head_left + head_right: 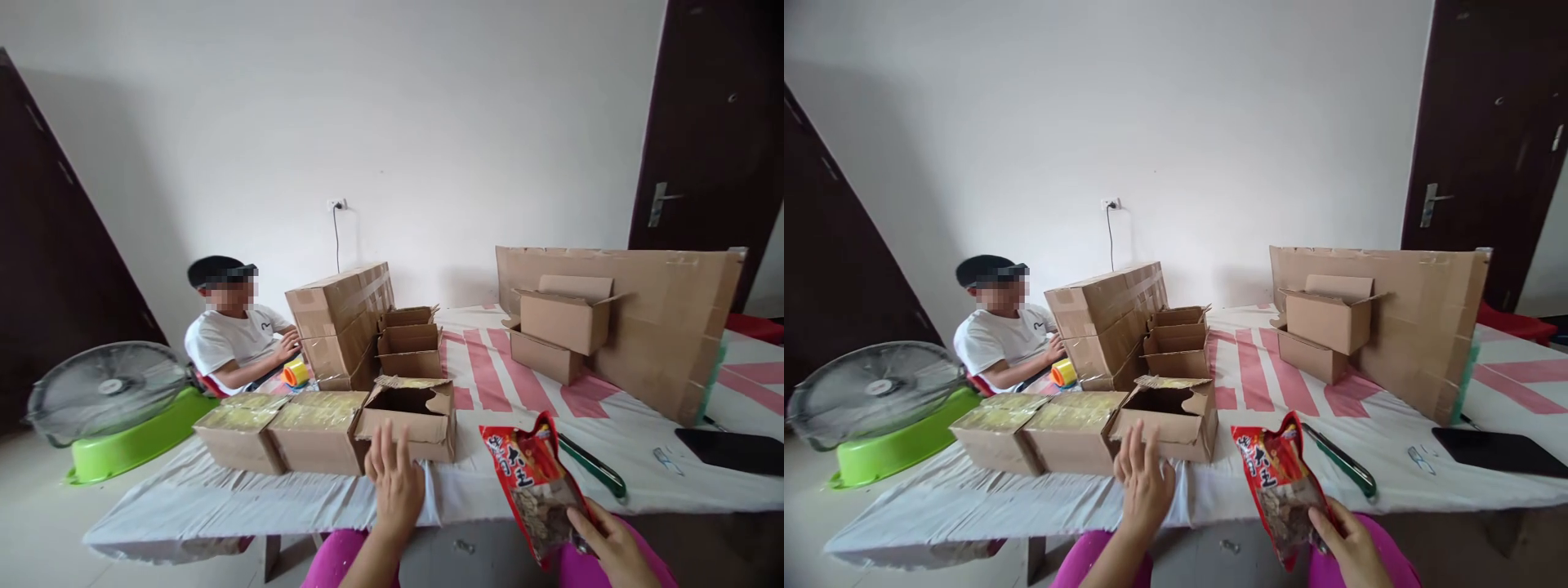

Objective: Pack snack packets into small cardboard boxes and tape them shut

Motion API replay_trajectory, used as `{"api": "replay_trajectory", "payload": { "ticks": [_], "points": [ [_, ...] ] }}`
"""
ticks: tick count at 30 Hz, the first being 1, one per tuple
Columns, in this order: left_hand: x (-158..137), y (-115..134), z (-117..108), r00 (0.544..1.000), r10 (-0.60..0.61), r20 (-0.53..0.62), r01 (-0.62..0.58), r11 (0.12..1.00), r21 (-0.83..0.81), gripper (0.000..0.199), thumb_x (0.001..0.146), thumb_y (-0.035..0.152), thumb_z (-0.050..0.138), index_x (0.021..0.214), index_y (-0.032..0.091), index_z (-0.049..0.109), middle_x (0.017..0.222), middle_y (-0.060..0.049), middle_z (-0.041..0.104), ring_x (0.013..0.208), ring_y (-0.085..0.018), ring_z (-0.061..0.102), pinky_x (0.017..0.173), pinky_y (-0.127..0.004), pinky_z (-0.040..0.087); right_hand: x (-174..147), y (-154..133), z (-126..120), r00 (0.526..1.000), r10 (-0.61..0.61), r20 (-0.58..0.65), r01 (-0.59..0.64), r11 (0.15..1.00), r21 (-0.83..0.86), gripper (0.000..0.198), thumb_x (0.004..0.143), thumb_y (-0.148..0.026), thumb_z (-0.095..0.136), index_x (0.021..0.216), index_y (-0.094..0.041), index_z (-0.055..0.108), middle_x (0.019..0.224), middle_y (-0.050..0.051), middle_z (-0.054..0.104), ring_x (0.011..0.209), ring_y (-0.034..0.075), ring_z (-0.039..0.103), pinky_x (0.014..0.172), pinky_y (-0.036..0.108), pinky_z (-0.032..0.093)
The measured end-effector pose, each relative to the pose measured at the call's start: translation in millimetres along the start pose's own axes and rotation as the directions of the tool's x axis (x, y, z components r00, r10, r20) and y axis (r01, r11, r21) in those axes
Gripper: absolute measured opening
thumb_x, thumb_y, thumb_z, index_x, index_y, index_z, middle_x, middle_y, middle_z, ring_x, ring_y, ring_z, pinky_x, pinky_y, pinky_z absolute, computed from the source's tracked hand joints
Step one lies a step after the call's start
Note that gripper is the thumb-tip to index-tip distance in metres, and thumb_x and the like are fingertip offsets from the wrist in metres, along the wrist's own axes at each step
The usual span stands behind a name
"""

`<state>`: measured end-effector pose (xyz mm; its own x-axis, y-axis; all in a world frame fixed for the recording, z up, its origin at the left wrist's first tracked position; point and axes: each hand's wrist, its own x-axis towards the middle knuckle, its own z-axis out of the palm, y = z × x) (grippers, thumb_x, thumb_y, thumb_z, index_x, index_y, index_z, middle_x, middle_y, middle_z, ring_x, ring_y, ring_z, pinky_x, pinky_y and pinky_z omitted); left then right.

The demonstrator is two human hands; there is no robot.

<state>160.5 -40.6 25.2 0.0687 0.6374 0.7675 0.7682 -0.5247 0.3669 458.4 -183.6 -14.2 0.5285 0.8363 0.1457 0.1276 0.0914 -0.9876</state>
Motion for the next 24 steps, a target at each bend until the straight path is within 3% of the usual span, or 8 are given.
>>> {"api": "replay_trajectory", "payload": {
  "ticks": [3,6,8,10,14,17,21,24],
  "points": [
    [-29.7,36.2,-0.7,0.968,0.161,0.191,-0.067,0.904,-0.423,0.068,0.085,0.027,0.058,0.147,0.029,0.030,0.154,-0.014,0.032,0.143,-0.035,0.028,0.114,-0.058,0.025,-1.0,-14.3,-4.6,0.995,-0.003,0.098,0.006,1.000,-0.024,0.035,0.060,-0.054,0.075,0.082,-0.027,0.077,0.089,0.006,0.077,0.088,0.032,0.072,0.079,0.039,0.059],
    [-39.9,66.1,9.4,0.876,0.135,0.463,0.304,0.592,-0.747,0.088,0.070,0.046,0.077,0.143,0.022,0.034,0.140,-0.018,0.049,0.121,-0.034,0.056,0.100,-0.047,0.047,0.8,-31.3,-7.6,0.993,-0.057,0.104,0.063,0.997,-0.049,0.034,0.056,-0.048,0.080,0.080,-0.024,0.076,0.086,0.008,0.076,0.084,0.030,0.071,0.077,0.036,0.059],
    [-34.2,78.0,17.4,0.791,0.078,0.607,0.543,0.369,-0.755,0.076,0.060,0.051,0.083,0.122,0.018,0.054,0.108,-0.013,0.068,0.088,-0.026,0.068,0.075,-0.036,0.057,3.9,-38.5,-6.6,0.995,-0.099,0.022,0.098,0.994,0.044,0.045,0.056,-0.048,0.082,0.093,-0.024,0.073,0.096,0.009,0.075,0.092,0.029,0.070,0.080,0.035,0.058],
    [-23.1,83.4,20.7,0.760,-0.007,0.649,0.631,0.241,-0.737,0.061,0.057,0.052,0.084,0.100,0.016,0.061,0.080,-0.005,0.068,0.062,-0.017,0.063,0.052,-0.025,0.052,7.0,-41.0,-1.2,0.987,-0.152,-0.057,0.160,0.965,0.206,0.063,0.059,-0.054,0.080,0.113,-0.026,0.063,0.114,0.011,0.070,0.105,0.029,0.067,0.085,0.036,0.056],
    [4.0,86.3,7.7,0.811,-0.163,0.562,0.585,0.191,-0.788,0.055,0.058,0.052,0.083,0.092,0.015,0.061,0.070,-0.001,0.064,0.054,-0.012,0.057,0.043,-0.020,0.045,10.9,-48.1,23.8,0.977,-0.214,0.017,0.199,0.931,0.306,0.069,0.066,-0.061,0.074,0.122,-0.026,0.054,0.125,0.014,0.064,0.114,0.029,0.062,0.088,0.037,0.054],
    [35.0,88.6,-7.9,0.830,-0.207,0.518,0.554,0.198,-0.808,0.051,0.063,0.050,0.081,0.093,0.014,0.060,0.076,-0.003,0.066,0.058,-0.012,0.059,0.047,-0.020,0.048,23.8,-75.0,45.8,0.956,-0.233,0.181,0.189,0.955,0.229,0.053,0.076,-0.056,0.067,0.117,-0.024,0.056,0.096,0.009,0.071,0.079,0.024,0.070,0.066,0.035,0.057],
    [103.3,86.6,-9.8,0.848,-0.231,0.476,0.515,0.152,-0.844,0.054,0.066,0.047,0.080,0.104,0.017,0.055,0.095,-0.006,0.067,0.076,-0.016,0.066,0.059,-0.024,0.055,80.8,-133.3,74.5,0.932,-0.312,0.183,0.277,0.941,0.193,0.049,0.078,-0.053,0.064,0.113,-0.020,0.056,0.065,-0.001,0.063,0.056,0.016,0.061,0.054,0.028,0.050],
    [158.1,80.7,6.4,0.832,-0.263,0.489,0.538,0.168,-0.826,0.041,0.076,0.040,0.075,0.104,0.017,0.056,0.095,-0.004,0.065,0.073,-0.013,0.065,0.061,-0.024,0.055,139.6,-165.6,100.9,0.953,-0.249,0.174,0.227,0.964,0.139,0.038,0.074,-0.048,0.068,0.097,-0.019,0.060,0.059,-0.002,0.060,0.052,0.013,0.058,0.050,0.024,0.045]
  ]
}}
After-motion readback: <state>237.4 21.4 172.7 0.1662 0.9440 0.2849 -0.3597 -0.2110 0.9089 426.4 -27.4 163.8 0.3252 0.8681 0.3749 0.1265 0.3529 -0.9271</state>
